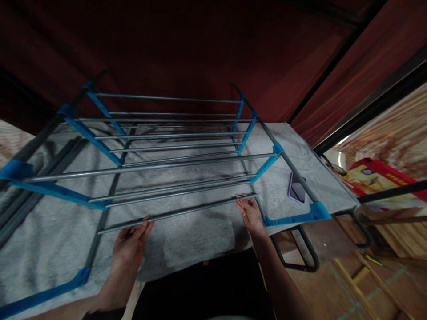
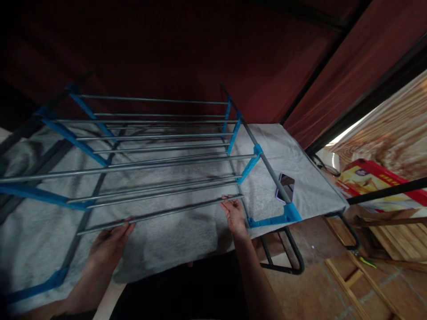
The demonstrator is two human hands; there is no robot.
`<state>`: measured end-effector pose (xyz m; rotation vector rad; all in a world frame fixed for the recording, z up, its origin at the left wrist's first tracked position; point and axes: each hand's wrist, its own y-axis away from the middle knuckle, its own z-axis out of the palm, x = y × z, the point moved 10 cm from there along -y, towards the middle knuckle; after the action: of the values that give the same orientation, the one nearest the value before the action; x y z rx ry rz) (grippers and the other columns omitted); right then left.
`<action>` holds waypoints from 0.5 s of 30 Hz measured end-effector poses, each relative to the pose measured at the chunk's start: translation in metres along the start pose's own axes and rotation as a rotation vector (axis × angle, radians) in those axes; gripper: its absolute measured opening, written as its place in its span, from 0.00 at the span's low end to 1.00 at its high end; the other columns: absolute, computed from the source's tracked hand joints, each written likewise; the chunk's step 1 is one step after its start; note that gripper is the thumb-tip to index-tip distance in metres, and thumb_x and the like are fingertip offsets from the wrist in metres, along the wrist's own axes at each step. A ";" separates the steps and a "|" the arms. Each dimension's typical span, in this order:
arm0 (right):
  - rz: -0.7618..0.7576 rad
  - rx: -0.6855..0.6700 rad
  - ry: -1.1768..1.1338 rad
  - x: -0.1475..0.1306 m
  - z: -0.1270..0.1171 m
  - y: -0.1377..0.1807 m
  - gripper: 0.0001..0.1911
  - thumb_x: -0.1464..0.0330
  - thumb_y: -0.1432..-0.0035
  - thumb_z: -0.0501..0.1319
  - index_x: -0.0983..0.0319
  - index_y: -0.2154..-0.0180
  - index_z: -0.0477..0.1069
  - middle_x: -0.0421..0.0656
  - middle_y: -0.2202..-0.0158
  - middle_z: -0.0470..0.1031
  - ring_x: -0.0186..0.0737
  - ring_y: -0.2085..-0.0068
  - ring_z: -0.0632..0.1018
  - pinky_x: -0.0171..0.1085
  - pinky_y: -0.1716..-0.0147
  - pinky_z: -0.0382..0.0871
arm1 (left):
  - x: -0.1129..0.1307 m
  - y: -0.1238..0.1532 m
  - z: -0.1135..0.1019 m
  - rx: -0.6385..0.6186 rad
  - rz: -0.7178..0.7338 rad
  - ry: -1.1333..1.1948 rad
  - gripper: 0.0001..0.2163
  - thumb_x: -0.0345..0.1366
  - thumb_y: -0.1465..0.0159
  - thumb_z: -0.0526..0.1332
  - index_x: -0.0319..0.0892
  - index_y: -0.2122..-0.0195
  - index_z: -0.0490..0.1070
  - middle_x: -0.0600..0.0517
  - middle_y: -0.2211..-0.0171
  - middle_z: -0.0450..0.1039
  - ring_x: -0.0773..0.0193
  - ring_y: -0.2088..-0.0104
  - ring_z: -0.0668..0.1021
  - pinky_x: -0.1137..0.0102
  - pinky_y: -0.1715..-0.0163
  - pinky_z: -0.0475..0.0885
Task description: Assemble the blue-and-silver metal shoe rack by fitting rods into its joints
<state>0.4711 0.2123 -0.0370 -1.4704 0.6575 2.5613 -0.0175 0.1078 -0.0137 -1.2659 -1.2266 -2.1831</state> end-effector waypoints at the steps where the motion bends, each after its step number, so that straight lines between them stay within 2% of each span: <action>1: -0.005 0.000 0.009 -0.001 0.000 0.001 0.17 0.62 0.56 0.81 0.51 0.67 0.77 0.39 0.62 0.85 0.46 0.54 0.85 0.52 0.48 0.85 | 0.000 0.001 0.001 0.000 0.002 0.001 0.15 0.20 0.49 0.75 0.43 0.72 0.71 0.59 0.75 0.76 0.63 0.62 0.85 0.57 0.41 0.83; 6: -0.018 -0.015 0.039 -0.004 -0.001 0.003 0.17 0.63 0.56 0.81 0.51 0.71 0.74 0.36 0.63 0.85 0.44 0.56 0.85 0.53 0.45 0.85 | 0.002 0.012 0.007 -0.005 0.007 0.023 0.15 0.20 0.48 0.75 0.43 0.71 0.72 0.59 0.73 0.77 0.64 0.61 0.85 0.54 0.37 0.80; 9: -0.008 0.007 0.027 -0.006 -0.003 0.003 0.19 0.63 0.59 0.84 0.52 0.72 0.74 0.36 0.66 0.85 0.45 0.57 0.86 0.53 0.49 0.87 | 0.004 0.017 0.009 0.004 0.029 0.037 0.15 0.20 0.47 0.75 0.44 0.71 0.70 0.60 0.74 0.76 0.66 0.64 0.83 0.52 0.37 0.80; 12: 0.005 0.030 0.021 -0.006 -0.007 0.004 0.21 0.64 0.62 0.85 0.53 0.71 0.76 0.35 0.67 0.85 0.42 0.59 0.86 0.48 0.53 0.88 | 0.005 0.020 0.010 0.013 0.043 0.045 0.17 0.21 0.49 0.75 0.45 0.73 0.68 0.60 0.75 0.73 0.63 0.64 0.84 0.53 0.38 0.80; 15: 0.008 0.025 0.042 -0.006 -0.011 0.003 0.20 0.64 0.60 0.84 0.55 0.70 0.77 0.36 0.64 0.86 0.40 0.58 0.87 0.45 0.51 0.87 | 0.002 0.020 0.010 0.006 0.041 0.056 0.18 0.22 0.49 0.76 0.46 0.73 0.67 0.60 0.77 0.71 0.59 0.61 0.85 0.55 0.40 0.81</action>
<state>0.4818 0.2059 -0.0360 -1.5200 0.6999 2.5250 -0.0001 0.1048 0.0008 -1.2081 -1.1744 -2.1696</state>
